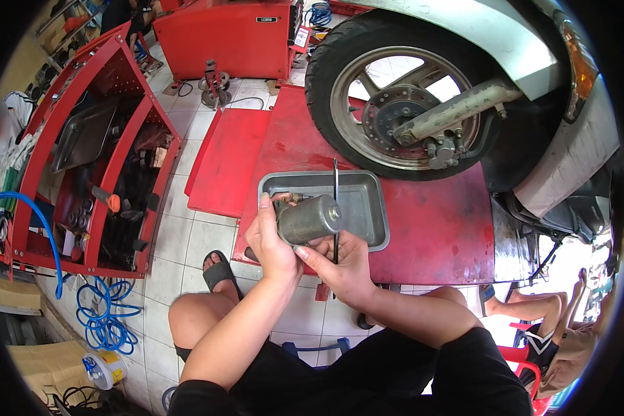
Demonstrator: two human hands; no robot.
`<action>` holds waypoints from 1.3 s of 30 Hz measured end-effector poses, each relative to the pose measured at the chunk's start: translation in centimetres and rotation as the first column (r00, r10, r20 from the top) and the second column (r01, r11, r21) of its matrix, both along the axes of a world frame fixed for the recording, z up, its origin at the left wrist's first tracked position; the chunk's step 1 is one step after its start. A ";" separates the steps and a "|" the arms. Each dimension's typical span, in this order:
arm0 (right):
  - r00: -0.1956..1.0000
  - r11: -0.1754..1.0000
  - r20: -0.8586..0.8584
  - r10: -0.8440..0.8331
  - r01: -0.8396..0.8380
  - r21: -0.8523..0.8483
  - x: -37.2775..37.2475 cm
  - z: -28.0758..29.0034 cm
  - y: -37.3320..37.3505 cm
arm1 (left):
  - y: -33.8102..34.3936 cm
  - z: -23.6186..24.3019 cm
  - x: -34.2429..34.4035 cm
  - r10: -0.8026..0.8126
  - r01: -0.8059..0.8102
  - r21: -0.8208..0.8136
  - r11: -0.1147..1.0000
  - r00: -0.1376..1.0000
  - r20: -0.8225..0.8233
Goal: The person sits on a low stool in a workshop and uses a screwdriver to disassemble a cylindrical metal scooter part, likely a starter motor. They remove screws and internal components, placing them into a metal tray on the floor.
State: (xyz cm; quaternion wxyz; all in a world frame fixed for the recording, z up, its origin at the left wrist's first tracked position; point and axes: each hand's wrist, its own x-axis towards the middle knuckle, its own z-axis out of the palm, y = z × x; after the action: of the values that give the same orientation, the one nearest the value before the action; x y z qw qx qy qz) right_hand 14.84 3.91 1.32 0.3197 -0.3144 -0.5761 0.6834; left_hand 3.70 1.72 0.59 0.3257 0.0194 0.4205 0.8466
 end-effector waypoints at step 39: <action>0.997 0.990 0.014 -0.073 0.074 -0.118 3.9 1.4 6.0 | -1.1 1.4 -4.1 -0.107 0.091 0.056 0.994 0.858 0.503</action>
State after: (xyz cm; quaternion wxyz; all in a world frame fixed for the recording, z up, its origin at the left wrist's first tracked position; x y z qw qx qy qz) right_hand 18.70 9.90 2.77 0.3227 -0.3572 -0.5241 0.7026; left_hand -0.39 0.61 1.95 0.4672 -0.1764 0.3061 0.8105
